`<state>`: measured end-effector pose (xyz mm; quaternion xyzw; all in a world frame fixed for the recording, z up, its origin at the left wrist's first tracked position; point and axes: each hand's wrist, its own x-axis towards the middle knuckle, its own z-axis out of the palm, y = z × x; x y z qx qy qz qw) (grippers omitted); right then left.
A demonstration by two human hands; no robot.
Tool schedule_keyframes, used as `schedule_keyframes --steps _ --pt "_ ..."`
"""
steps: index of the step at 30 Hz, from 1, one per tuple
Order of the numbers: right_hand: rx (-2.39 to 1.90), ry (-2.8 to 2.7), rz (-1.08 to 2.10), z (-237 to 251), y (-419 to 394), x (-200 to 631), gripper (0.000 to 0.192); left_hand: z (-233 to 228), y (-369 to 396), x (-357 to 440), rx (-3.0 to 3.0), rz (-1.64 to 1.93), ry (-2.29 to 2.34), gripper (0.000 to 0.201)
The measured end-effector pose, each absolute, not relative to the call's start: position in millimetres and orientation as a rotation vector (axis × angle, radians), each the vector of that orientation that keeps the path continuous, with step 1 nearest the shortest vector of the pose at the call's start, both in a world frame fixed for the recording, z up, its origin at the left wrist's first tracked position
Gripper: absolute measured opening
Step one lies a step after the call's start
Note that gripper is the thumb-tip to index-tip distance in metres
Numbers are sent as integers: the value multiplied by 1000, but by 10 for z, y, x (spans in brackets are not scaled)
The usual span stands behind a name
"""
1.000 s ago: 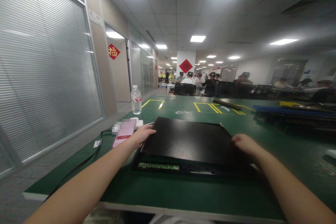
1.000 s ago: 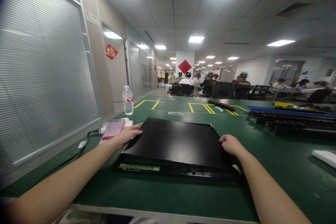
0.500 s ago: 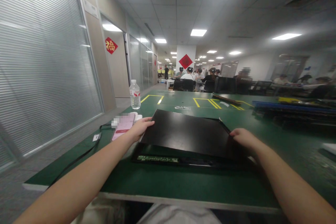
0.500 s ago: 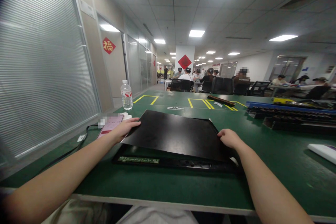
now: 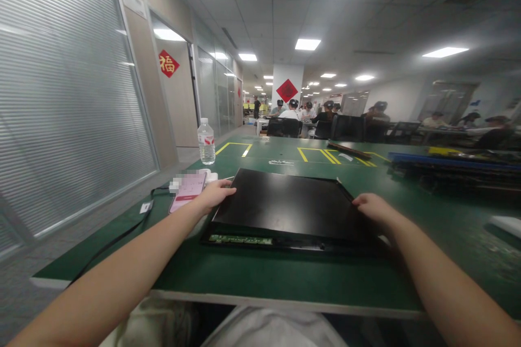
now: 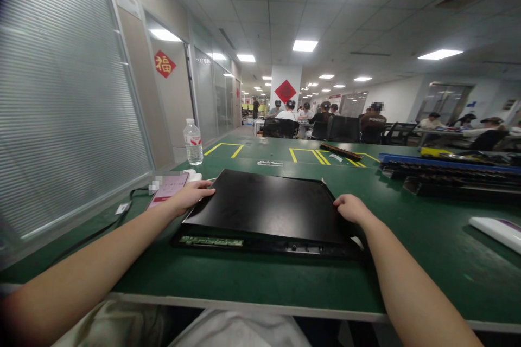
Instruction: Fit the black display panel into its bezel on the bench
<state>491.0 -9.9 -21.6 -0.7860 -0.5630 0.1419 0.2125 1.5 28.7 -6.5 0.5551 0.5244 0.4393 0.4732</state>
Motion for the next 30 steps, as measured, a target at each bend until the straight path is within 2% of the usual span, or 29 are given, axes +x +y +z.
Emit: schedule_keyframes --steps 19,27,30 --pt "-2067 -1445 543 -296 -39 5034 31 -103 255 70 1463 1033 1365 27" --pt "-2091 -1409 664 -241 -85 4976 41 -100 266 73 1661 1011 1459 5" --pt "-2083 -1416 669 -251 -81 4959 41 -82 271 68 1698 1051 1478 7"
